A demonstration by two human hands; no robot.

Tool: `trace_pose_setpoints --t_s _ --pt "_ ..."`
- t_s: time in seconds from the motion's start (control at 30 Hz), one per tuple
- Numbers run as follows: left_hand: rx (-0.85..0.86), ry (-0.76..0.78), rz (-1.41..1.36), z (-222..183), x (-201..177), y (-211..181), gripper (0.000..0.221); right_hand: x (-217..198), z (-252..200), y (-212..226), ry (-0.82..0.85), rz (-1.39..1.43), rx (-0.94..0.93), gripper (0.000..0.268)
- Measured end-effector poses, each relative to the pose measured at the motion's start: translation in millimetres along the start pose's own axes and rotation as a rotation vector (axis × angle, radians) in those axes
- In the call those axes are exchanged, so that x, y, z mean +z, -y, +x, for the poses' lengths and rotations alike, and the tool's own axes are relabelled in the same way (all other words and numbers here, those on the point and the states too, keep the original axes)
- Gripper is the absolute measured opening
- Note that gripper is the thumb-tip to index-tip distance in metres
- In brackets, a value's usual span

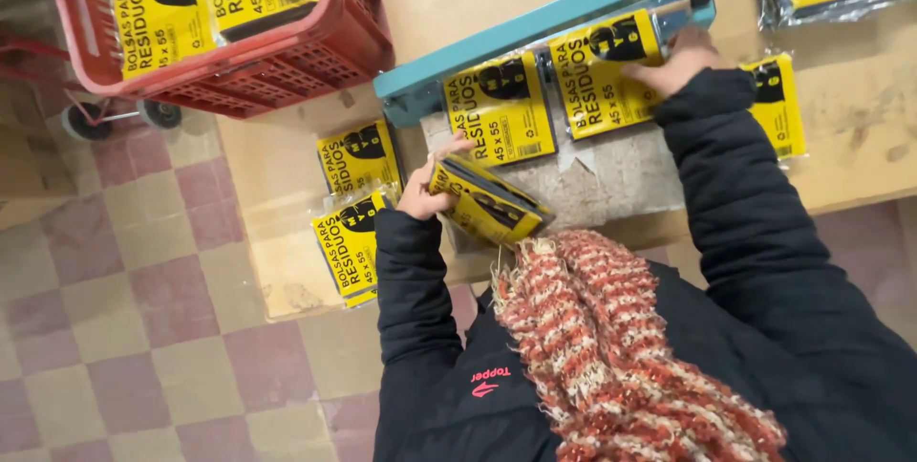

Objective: Seal individual plastic trash bags using a heat sealer and organize them into stacks on a workbench.

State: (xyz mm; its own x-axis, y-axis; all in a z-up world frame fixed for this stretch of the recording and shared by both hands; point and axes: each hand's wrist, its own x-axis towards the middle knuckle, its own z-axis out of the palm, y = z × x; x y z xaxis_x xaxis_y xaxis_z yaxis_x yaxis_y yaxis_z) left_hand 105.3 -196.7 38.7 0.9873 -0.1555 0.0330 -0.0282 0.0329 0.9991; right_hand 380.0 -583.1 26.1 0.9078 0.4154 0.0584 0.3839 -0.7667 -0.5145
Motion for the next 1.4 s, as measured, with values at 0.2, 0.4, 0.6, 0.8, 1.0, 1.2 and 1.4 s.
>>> trace_pose_setpoints --t_s 0.2,0.4,0.6,0.8,1.0,1.2,1.4 --pt "0.106 0.066 -0.128 -9 -23 50 0.059 15 1 -20 0.12 -0.003 0.249 0.055" --pt "0.16 0.076 -0.337 -14 -35 72 0.062 6 -19 -26 0.201 0.862 0.396 0.041" --pt "0.079 0.029 -0.503 -10 -33 60 0.076 57 -14 22 0.264 1.322 0.262 0.041" --pt "0.124 0.056 -0.426 -16 -43 81 0.065 32 -17 77 0.302 1.453 0.137 0.033" --pt "0.092 0.039 -0.498 -10 -41 68 0.072 114 -18 89 0.102 0.378 0.068 0.032" --pt "-0.076 0.093 -0.399 -18 -47 61 0.071 129 -10 138 0.205 0.33 0.205 0.031" --pt "-0.114 -0.069 -0.396 -38 -42 88 0.053 32 -39 4 0.059 0.536 0.072 0.019"
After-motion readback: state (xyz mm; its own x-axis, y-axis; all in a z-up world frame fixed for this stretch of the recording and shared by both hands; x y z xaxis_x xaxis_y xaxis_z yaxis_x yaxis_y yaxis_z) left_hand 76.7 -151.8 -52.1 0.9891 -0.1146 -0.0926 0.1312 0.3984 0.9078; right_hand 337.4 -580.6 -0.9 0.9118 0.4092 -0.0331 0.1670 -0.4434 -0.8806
